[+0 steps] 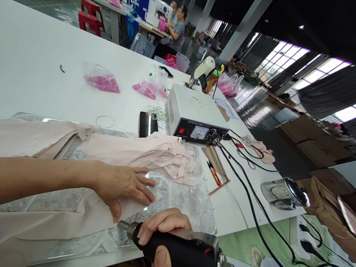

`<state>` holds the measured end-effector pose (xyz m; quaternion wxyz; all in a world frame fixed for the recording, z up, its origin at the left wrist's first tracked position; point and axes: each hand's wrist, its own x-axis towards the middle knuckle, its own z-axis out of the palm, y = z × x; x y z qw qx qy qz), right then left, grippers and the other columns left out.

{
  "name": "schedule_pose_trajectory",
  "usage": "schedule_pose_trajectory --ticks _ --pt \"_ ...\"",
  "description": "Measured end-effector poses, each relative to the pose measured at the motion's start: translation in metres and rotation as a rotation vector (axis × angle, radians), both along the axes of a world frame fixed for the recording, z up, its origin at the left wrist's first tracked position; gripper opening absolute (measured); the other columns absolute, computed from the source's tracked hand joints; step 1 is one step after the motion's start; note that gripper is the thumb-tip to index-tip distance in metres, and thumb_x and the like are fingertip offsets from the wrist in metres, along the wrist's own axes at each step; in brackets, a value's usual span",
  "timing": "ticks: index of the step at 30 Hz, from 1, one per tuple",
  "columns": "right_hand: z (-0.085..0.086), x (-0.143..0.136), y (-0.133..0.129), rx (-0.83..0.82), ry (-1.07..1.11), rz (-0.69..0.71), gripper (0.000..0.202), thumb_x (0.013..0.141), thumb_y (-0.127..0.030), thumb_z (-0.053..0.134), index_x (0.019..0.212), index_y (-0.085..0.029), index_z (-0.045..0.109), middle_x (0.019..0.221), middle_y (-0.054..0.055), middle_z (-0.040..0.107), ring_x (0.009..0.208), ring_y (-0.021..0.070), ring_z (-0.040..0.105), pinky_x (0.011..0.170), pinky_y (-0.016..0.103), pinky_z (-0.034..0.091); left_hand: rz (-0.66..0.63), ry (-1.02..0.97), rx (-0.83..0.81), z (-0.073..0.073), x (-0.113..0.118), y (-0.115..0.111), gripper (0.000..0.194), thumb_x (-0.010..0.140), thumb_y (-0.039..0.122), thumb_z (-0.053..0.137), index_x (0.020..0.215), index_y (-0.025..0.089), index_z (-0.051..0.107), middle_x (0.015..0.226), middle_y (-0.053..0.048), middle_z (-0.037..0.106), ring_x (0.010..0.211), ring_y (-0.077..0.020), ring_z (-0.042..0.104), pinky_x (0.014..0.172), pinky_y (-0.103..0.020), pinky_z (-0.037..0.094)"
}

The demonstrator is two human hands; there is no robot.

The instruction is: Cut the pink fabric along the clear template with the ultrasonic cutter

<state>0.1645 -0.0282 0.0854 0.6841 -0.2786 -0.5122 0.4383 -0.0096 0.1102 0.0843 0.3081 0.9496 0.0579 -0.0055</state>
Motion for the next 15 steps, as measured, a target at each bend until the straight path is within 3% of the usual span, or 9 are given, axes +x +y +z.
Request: schedule_pose_trajectory --ticks 4,8,10,12,14,15 --pt "0.002 -0.001 0.000 -0.001 -0.032 -0.020 0.014 0.094 -0.036 0.057 0.101 -0.024 0.061 0.085 0.000 0.059 0.063 0.0125 0.060 0.058 0.029 0.053 -0.004 0.009 0.010 0.000 0.000 0.001 0.073 0.071 0.028 0.092 0.137 0.027 0.063 0.147 -0.004 0.057 0.148 -0.0320 0.035 0.126 -0.047 0.014" --pt "0.008 0.009 -0.001 -0.024 0.046 -0.040 0.018 0.090 -0.038 0.060 0.099 -0.023 0.063 0.083 -0.001 0.057 0.060 0.0111 0.059 0.056 0.028 0.052 0.051 -0.008 0.057 0.012 -0.005 -0.007 0.069 0.074 0.019 0.088 0.138 0.025 0.062 0.148 -0.002 0.056 0.146 -0.0272 0.040 0.124 -0.038 0.026" --pt "0.011 0.019 -0.001 -0.029 0.102 -0.103 0.019 0.087 -0.038 0.061 0.096 -0.021 0.065 0.082 -0.001 0.056 0.058 0.0108 0.059 0.055 0.028 0.052 0.154 -0.034 0.109 0.019 -0.010 -0.022 0.060 0.082 0.019 0.080 0.139 0.023 0.061 0.147 -0.003 0.057 0.141 -0.0259 0.047 0.120 -0.035 0.035" --pt "0.013 0.031 0.001 -0.021 0.150 -0.194 0.019 0.084 -0.037 0.062 0.093 -0.021 0.066 0.080 -0.001 0.055 0.056 0.0111 0.058 0.053 0.028 0.051 0.328 -0.056 0.187 0.020 -0.016 -0.047 0.044 0.092 0.020 0.067 0.136 0.017 0.061 0.137 -0.010 0.065 0.124 -0.0260 0.063 0.105 -0.036 0.052" --pt "0.012 0.039 0.005 -0.020 0.186 -0.278 0.018 0.082 -0.036 0.062 0.091 -0.021 0.067 0.079 0.000 0.055 0.054 0.0116 0.056 0.051 0.029 0.049 0.492 -0.053 0.280 0.010 -0.022 -0.076 0.035 0.100 0.016 0.048 0.131 0.011 0.063 0.120 -0.015 0.072 0.101 -0.0269 0.073 0.084 -0.038 0.062" --pt "0.011 0.042 0.008 -0.021 0.201 -0.304 0.018 0.082 -0.036 0.062 0.091 -0.022 0.068 0.079 0.000 0.055 0.053 0.0119 0.056 0.051 0.030 0.049 0.561 -0.069 0.357 0.002 -0.025 -0.091 0.035 0.102 0.016 0.041 0.128 0.011 0.064 0.116 -0.016 0.072 0.098 -0.0284 0.073 0.081 -0.040 0.062"
